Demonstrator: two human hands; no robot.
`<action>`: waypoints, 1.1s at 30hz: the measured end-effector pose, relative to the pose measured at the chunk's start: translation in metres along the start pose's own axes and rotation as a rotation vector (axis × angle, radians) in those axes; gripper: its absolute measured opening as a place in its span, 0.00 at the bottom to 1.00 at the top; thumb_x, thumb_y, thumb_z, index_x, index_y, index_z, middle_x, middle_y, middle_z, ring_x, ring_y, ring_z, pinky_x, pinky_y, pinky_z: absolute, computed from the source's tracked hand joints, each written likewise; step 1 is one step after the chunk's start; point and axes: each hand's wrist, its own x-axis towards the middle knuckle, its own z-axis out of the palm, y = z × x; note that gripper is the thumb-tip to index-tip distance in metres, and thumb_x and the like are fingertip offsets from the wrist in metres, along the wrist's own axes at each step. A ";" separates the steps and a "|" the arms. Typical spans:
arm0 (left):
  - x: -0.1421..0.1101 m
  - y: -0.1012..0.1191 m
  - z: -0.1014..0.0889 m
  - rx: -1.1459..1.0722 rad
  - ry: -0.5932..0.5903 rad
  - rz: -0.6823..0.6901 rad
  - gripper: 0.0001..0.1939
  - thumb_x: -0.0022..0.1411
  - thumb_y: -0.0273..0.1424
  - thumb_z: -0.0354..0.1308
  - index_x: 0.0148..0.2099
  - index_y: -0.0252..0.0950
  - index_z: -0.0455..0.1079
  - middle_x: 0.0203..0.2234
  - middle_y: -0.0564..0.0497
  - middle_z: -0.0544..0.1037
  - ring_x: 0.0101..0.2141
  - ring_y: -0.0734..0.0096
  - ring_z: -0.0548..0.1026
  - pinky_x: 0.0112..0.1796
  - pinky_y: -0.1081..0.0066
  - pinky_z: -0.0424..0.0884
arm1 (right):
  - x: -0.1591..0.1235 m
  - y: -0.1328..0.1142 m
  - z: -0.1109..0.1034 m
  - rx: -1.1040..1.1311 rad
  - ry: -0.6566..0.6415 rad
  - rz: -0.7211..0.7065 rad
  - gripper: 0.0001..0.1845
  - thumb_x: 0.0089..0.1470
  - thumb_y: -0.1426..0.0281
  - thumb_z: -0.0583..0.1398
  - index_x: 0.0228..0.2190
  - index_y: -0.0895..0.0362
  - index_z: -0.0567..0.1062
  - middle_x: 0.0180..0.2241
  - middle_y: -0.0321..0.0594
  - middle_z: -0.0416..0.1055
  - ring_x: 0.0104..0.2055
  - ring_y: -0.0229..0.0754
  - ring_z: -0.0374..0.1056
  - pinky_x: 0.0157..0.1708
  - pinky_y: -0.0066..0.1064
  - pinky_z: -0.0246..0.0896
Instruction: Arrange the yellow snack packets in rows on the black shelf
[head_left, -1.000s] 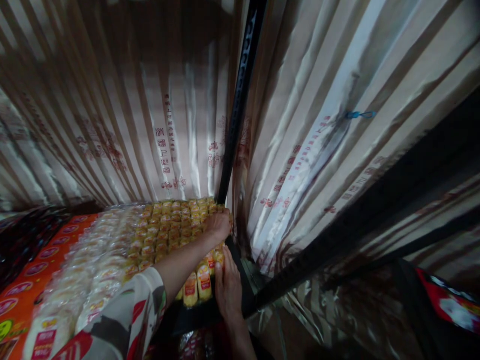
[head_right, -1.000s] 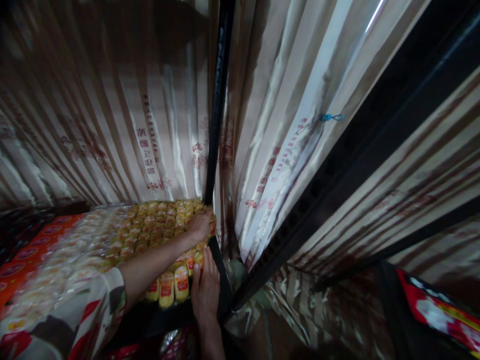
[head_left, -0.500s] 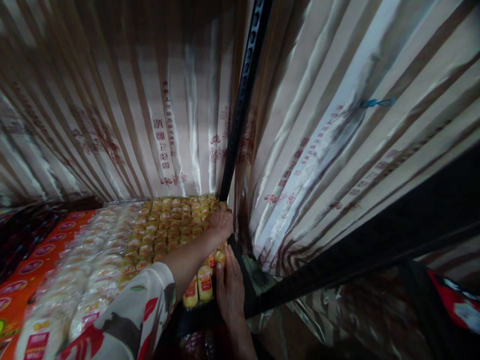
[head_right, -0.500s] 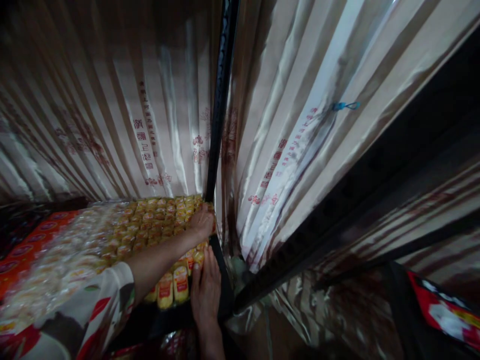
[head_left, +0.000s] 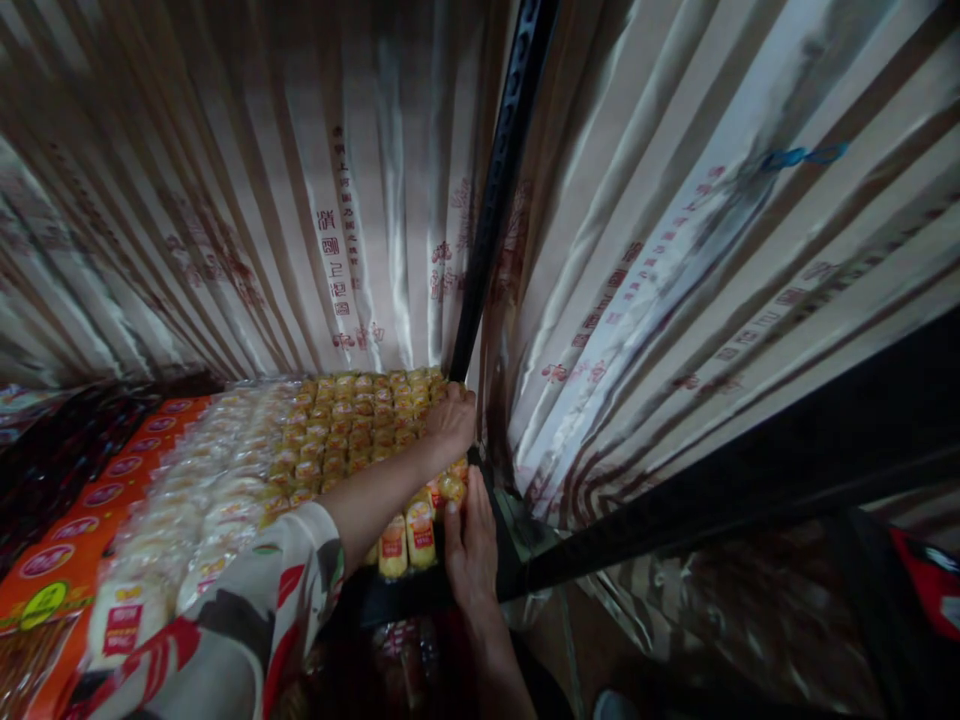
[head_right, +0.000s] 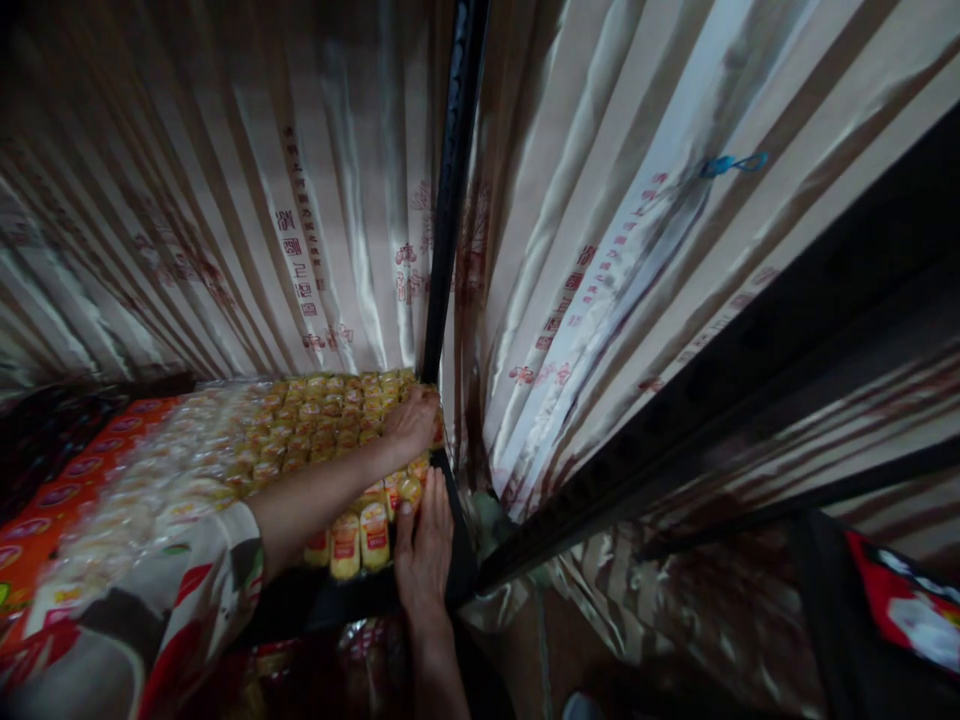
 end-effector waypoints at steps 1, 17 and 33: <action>-0.008 -0.002 -0.003 -0.005 0.032 0.030 0.15 0.62 0.25 0.45 0.50 0.35 0.64 0.48 0.43 0.65 0.39 0.65 0.73 0.35 0.69 0.70 | 0.000 0.000 0.000 0.004 0.016 -0.009 0.31 0.60 0.59 0.43 0.59 0.63 0.53 0.61 0.52 0.50 0.64 0.48 0.45 0.59 0.50 0.44; -0.151 -0.059 -0.005 0.060 0.083 0.199 0.12 0.60 0.27 0.47 0.44 0.32 0.67 0.44 0.43 0.67 0.47 0.59 0.64 0.47 0.63 0.66 | -0.035 -0.030 -0.015 -0.256 0.139 -0.321 0.16 0.56 0.64 0.54 0.45 0.58 0.68 0.42 0.46 0.72 0.44 0.45 0.67 0.43 0.37 0.64; -0.159 -0.059 -0.017 -0.116 0.070 0.169 0.09 0.59 0.24 0.48 0.40 0.35 0.67 0.41 0.47 0.71 0.46 0.64 0.65 0.49 0.67 0.63 | -0.048 -0.032 -0.011 -0.142 0.059 -0.140 0.26 0.55 0.54 0.53 0.49 0.58 0.66 0.34 0.45 0.71 0.37 0.46 0.68 0.37 0.39 0.66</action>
